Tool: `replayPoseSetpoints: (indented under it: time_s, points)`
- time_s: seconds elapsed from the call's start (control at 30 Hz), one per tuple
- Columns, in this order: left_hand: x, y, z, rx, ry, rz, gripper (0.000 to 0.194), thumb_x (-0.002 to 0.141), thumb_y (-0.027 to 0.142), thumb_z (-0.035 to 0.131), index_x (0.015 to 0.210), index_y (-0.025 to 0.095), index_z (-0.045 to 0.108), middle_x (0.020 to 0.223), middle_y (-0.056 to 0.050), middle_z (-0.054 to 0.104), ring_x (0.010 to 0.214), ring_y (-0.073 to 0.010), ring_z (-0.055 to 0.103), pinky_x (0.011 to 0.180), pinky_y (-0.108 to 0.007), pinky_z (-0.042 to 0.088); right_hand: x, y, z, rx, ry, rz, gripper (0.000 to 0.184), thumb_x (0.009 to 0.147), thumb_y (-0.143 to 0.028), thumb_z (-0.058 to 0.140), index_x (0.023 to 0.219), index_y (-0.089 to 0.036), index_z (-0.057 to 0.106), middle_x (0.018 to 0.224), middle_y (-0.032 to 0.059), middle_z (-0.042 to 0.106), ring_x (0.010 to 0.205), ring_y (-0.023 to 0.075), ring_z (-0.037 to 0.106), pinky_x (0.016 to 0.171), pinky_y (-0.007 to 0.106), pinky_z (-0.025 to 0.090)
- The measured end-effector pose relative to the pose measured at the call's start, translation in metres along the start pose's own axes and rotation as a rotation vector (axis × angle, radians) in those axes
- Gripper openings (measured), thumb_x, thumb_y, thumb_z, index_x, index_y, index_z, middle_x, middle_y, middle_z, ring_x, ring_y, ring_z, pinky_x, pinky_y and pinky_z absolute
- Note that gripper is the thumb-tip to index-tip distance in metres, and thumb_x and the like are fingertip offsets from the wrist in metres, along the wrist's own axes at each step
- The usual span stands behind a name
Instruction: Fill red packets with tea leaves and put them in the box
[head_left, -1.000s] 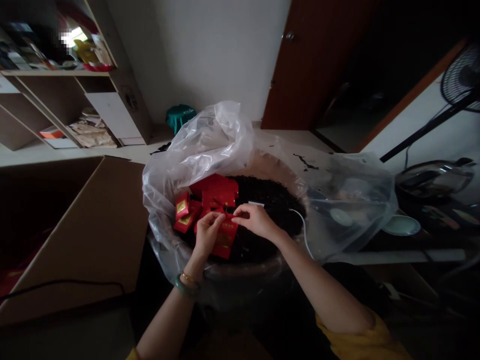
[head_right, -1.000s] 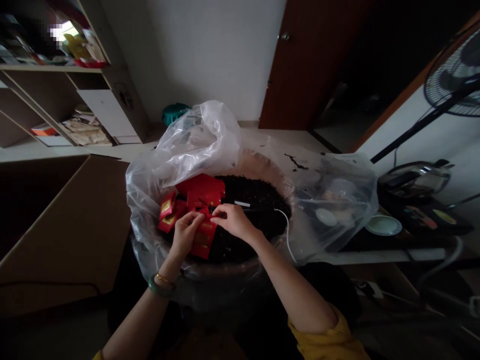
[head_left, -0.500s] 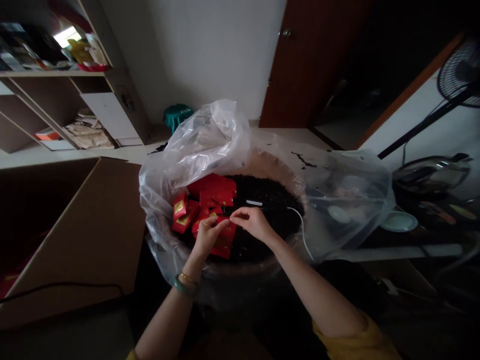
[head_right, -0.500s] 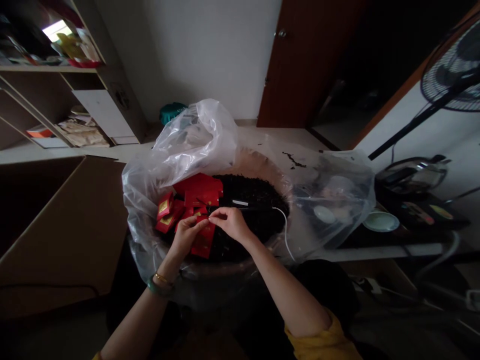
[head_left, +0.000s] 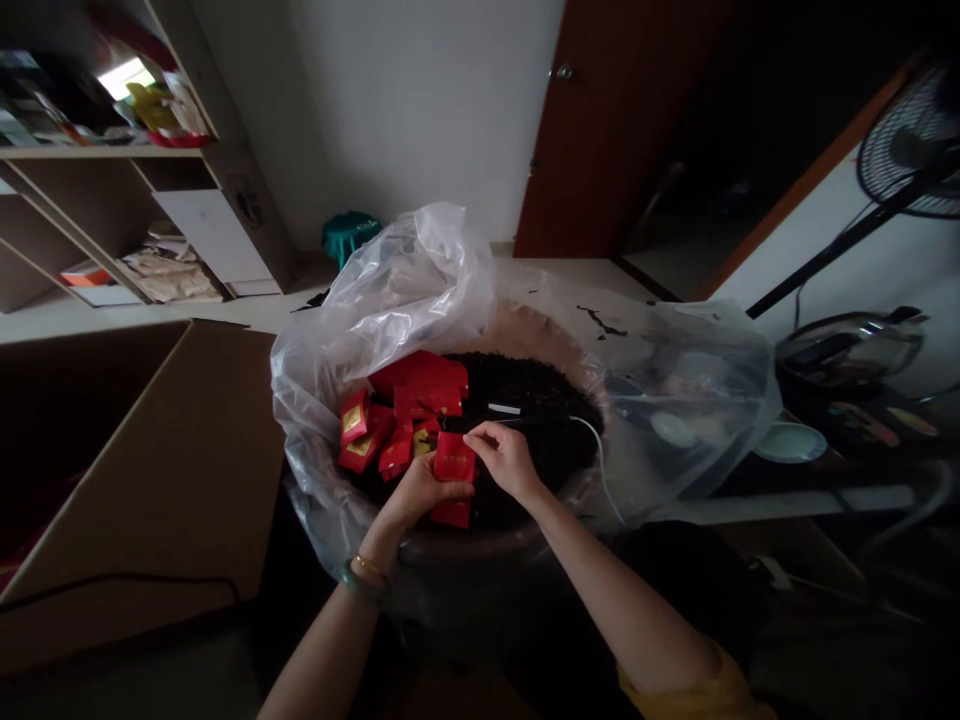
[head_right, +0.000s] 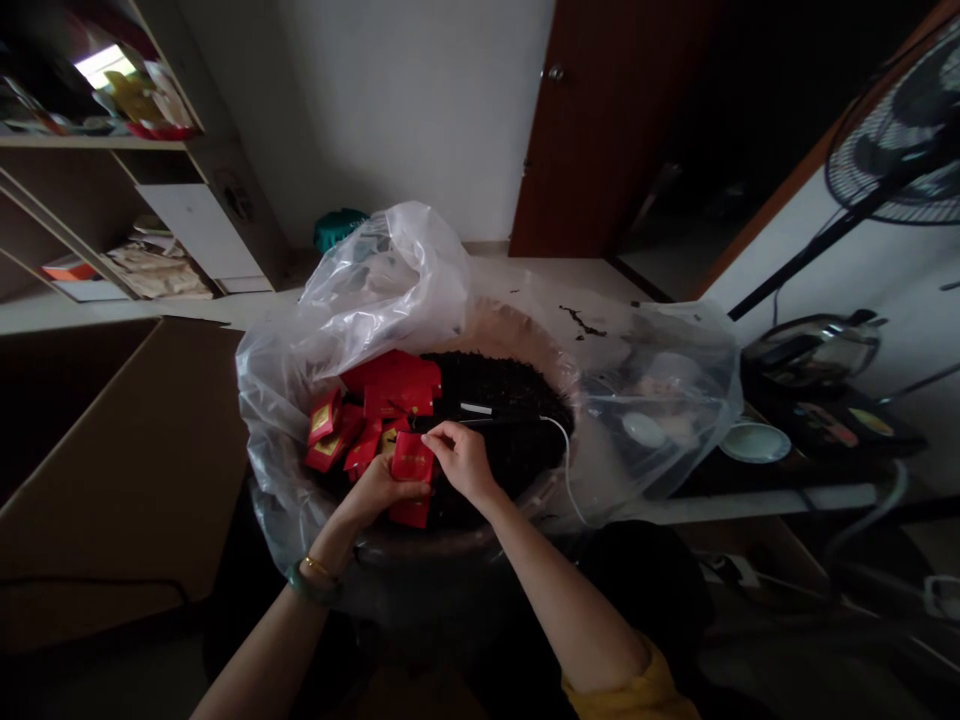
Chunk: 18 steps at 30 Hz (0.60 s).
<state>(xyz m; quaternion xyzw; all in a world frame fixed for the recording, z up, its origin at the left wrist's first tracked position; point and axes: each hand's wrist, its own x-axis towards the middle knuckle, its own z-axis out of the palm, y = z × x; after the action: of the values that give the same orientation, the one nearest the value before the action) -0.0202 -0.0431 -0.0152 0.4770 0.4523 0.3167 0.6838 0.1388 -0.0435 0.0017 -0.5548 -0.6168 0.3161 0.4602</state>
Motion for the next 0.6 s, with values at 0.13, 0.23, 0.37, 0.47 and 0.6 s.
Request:
replayPoseSetpoints:
  time_s: [0.13,0.23,0.37,0.47,0.6]
  points:
    - [-0.004,0.002,-0.007,0.155,-0.027,0.049,0.041,0.043,0.019,0.085,0.079,0.013,0.066,0.071,0.001,0.069,0.062,-0.0134,0.059,0.06,-0.024,0.048,0.0,0.006,-0.002,0.01,-0.022,0.032,0.023,0.081,-0.038,0.056,0.071,-0.019,0.063,0.064,0.0012,0.065,0.058,0.0154,0.058,0.058,0.025,0.045]
    - [-0.005,0.003,-0.008,0.117,-0.007,0.102,0.048,0.049,0.027,0.084,0.091,0.013,0.066,0.081,-0.003,0.071,0.069,-0.0159,0.062,0.065,-0.027,0.051,-0.004,0.006,0.0,-0.007,-0.036,-0.028,0.021,0.082,-0.036,0.057,0.074,-0.019,0.065,0.069,0.0023,0.068,0.063,0.016,0.061,0.061,0.025,0.047]
    - [-0.002,-0.002,-0.004,0.152,0.148,0.193,0.049,0.05,0.039,0.082,0.088,0.012,0.067,0.078,-0.004,0.071,0.068,-0.0172,0.062,0.062,-0.026,0.05,-0.012,0.005,0.006,-0.053,0.064,-0.233,0.021,0.086,-0.034,0.056,0.076,-0.02,0.067,0.074,0.0041,0.07,0.068,0.0158,0.064,0.068,0.026,0.049]
    - [0.0,-0.007,-0.003,0.152,0.224,0.203,0.044,0.053,0.047,0.08,0.075,0.011,0.068,0.067,-0.002,0.068,0.06,-0.0148,0.058,0.056,-0.024,0.047,-0.016,0.008,0.009,-0.049,0.055,-0.299,0.019,0.086,-0.033,0.057,0.077,-0.02,0.068,0.073,0.0034,0.069,0.068,0.0148,0.064,0.068,0.025,0.049]
    - [0.0,-0.007,-0.006,0.039,0.217,0.164,0.045,0.057,0.055,0.076,0.064,0.011,0.067,0.055,0.001,0.061,0.051,-0.0104,0.052,0.049,-0.021,0.04,-0.013,0.013,0.009,0.029,-0.045,-0.173,0.017,0.083,-0.034,0.061,0.08,-0.019,0.068,0.074,0.0023,0.07,0.066,0.0146,0.064,0.063,0.024,0.05]
